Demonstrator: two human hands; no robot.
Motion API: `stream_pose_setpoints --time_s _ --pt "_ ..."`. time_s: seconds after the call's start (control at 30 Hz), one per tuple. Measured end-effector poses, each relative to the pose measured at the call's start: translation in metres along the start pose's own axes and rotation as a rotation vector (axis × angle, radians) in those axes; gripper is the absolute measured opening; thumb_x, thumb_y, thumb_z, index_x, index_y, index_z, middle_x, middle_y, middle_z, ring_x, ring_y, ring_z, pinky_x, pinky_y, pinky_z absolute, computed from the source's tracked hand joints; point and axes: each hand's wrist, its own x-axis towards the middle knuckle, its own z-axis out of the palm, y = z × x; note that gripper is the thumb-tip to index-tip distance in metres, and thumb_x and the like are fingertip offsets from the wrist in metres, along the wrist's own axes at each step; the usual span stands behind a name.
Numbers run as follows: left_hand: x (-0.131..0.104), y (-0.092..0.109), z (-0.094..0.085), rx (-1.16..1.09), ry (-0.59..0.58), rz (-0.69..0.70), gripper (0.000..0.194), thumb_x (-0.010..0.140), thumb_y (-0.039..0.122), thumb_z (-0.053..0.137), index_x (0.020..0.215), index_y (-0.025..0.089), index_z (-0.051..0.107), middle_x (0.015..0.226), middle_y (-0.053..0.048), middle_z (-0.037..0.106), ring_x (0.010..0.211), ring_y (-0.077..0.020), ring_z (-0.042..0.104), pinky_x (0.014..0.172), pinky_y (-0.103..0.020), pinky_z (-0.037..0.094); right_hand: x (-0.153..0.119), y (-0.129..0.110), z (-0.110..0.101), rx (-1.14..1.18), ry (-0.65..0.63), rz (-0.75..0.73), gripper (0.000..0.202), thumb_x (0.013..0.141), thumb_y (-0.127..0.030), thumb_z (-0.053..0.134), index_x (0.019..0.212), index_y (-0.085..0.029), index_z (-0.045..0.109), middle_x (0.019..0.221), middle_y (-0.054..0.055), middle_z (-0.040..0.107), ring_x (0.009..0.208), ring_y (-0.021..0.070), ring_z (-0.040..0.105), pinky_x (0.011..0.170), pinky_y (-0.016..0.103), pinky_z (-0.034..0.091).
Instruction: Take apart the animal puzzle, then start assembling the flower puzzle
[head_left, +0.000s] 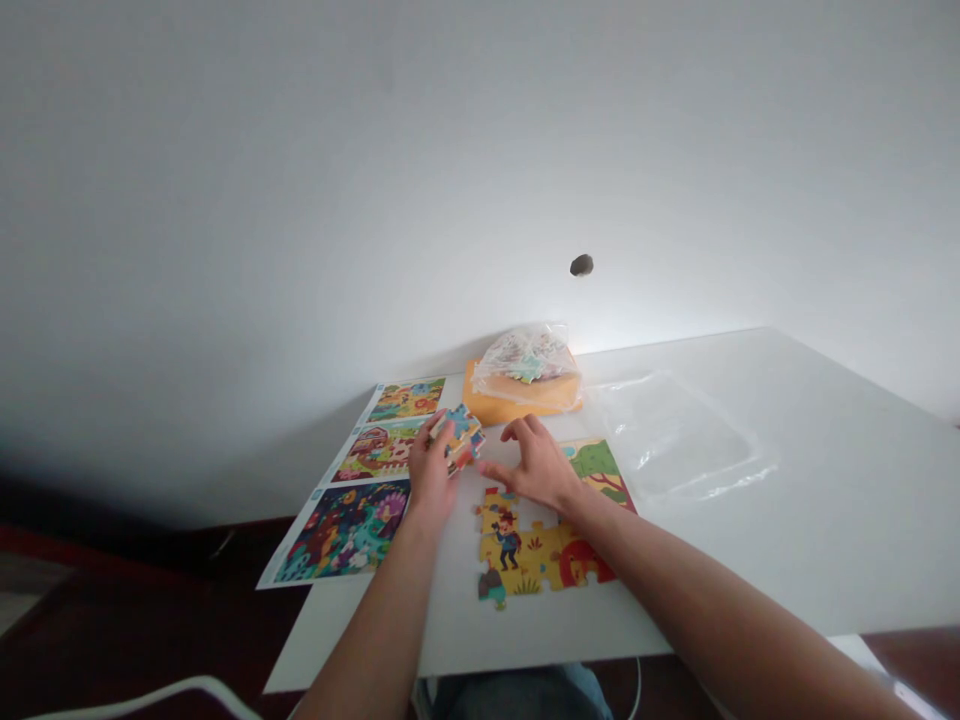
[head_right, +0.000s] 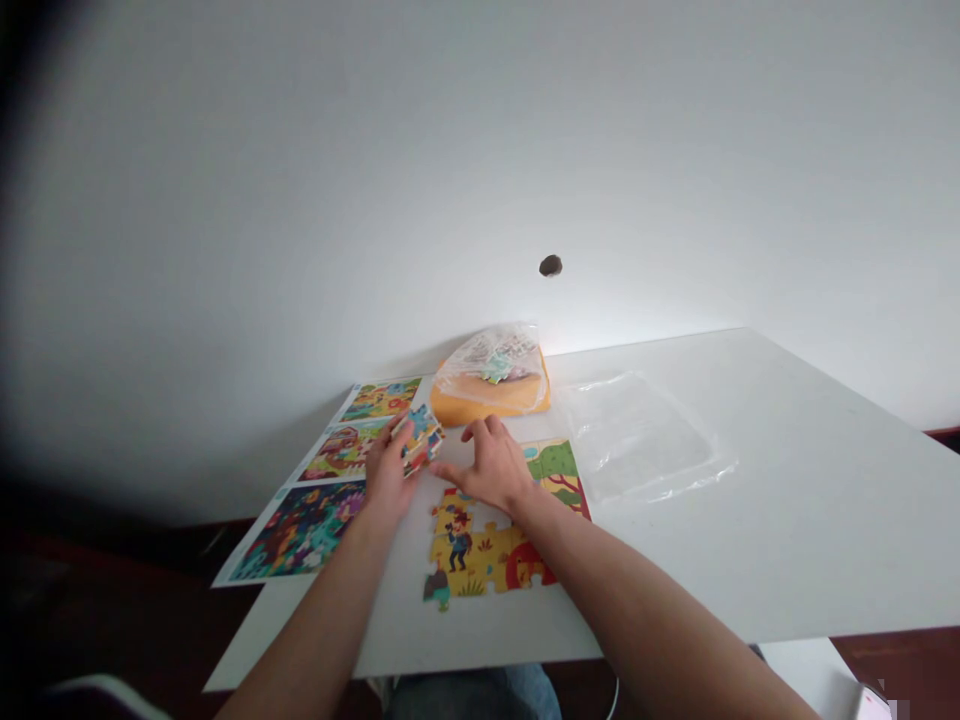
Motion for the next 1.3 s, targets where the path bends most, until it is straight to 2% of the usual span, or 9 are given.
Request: stream_pose_setpoints --time_s 0.07,0.17,0.37,0.53,0.7,0.83,0.97,1.13,1.3 --pt "0.007 0.004 -0.006 -0.188 0.027 -0.167 0.032 0.079 0.025 0.067 0.11 0.019 0.064 0.087 -0.004 0.071 0.063 -0.0148 0.068 0.044 -0.018 0.049 -0.003 -0.003 -0.003 -0.107 -0.174 -0.133 0.068 0.065 -0.072 0.069 0.107 -0.018 0.06 0.104 0.01 0.054 0.097 0.0258 0.055 0.087 0.041 0.045" --pt "0.013 0.007 -0.015 -0.418 -0.067 -0.327 0.022 0.085 0.02 0.055 0.104 0.014 0.065 0.087 -0.009 0.072 0.073 -0.0196 0.072 0.041 -0.018 0.051 -0.006 -0.01 -0.007 -0.245 -0.367 -0.263 0.079 0.056 -0.078 0.07 0.108 -0.019 0.063 0.105 0.011 0.052 0.099 0.0293 0.052 0.088 0.046 0.043" --pt "0.011 0.008 -0.021 -0.641 -0.155 -0.432 0.034 0.089 0.023 0.041 0.112 0.01 0.064 0.103 -0.018 0.069 0.093 -0.0224 0.071 0.049 -0.017 0.057 -0.006 -0.019 -0.009 -0.35 -0.427 -0.217 0.074 0.057 -0.078 0.068 0.096 -0.015 0.062 0.102 0.014 0.054 0.097 0.0302 0.053 0.085 0.044 0.043" --pt "0.009 0.011 -0.017 -0.556 -0.176 -0.422 0.032 0.086 0.023 0.05 0.112 0.012 0.065 0.099 -0.015 0.071 0.094 -0.0241 0.07 0.05 -0.02 0.058 -0.007 -0.017 -0.007 -0.147 -0.464 -0.161 0.062 0.065 -0.054 0.078 0.109 -0.019 0.053 0.086 0.005 0.063 0.076 0.0214 0.058 0.072 0.032 0.042" --pt "0.004 0.009 -0.009 -0.356 -0.15 -0.398 0.031 0.08 0.02 0.06 0.11 0.013 0.065 0.096 -0.013 0.072 0.081 -0.0232 0.072 0.052 -0.025 0.059 -0.009 -0.015 -0.007 0.119 -0.298 -0.089 0.023 0.079 -0.024 0.064 0.1 -0.023 0.055 0.077 -0.001 0.064 0.067 0.0151 0.058 0.06 0.023 0.037" --pt "-0.003 0.003 -0.002 -0.123 -0.166 -0.264 0.039 0.073 0.021 0.071 0.111 0.019 0.064 0.088 -0.005 0.071 0.062 -0.0158 0.068 0.048 -0.024 0.054 -0.005 -0.013 -0.006 0.391 -0.061 0.011 0.016 0.088 -0.032 0.056 0.101 -0.023 0.051 0.074 -0.003 0.063 0.057 0.0121 0.056 0.056 0.022 0.039" --pt "-0.015 0.0 0.003 0.075 -0.361 -0.149 0.044 0.071 0.028 0.075 0.114 0.022 0.065 0.099 -0.006 0.07 0.07 -0.0173 0.069 0.054 -0.024 0.053 0.0 -0.008 -0.001 0.449 0.173 0.099 0.023 0.086 -0.041 0.06 0.093 -0.023 0.048 0.076 -0.002 0.062 0.062 0.0134 0.058 0.057 0.023 0.042" --pt "-0.023 0.001 0.005 0.146 -0.474 -0.1 0.05 0.074 0.044 0.072 0.117 0.019 0.064 0.103 -0.01 0.07 0.086 -0.0251 0.07 0.068 -0.031 0.055 0.001 -0.003 0.005 0.44 0.116 0.254 0.028 0.086 -0.046 0.058 0.086 -0.024 0.041 0.064 -0.005 0.054 0.043 0.0119 0.049 0.042 0.023 0.035" --pt "-0.022 0.0 0.004 0.219 -0.487 -0.06 0.056 0.065 0.035 0.082 0.116 0.02 0.064 0.103 -0.009 0.07 0.086 -0.0233 0.069 0.07 -0.029 0.055 0.0 -0.005 0.004 0.341 0.139 0.17 0.027 0.087 -0.043 0.056 0.099 -0.023 0.043 0.085 0.002 0.061 0.061 0.0153 0.059 0.053 0.025 0.042"
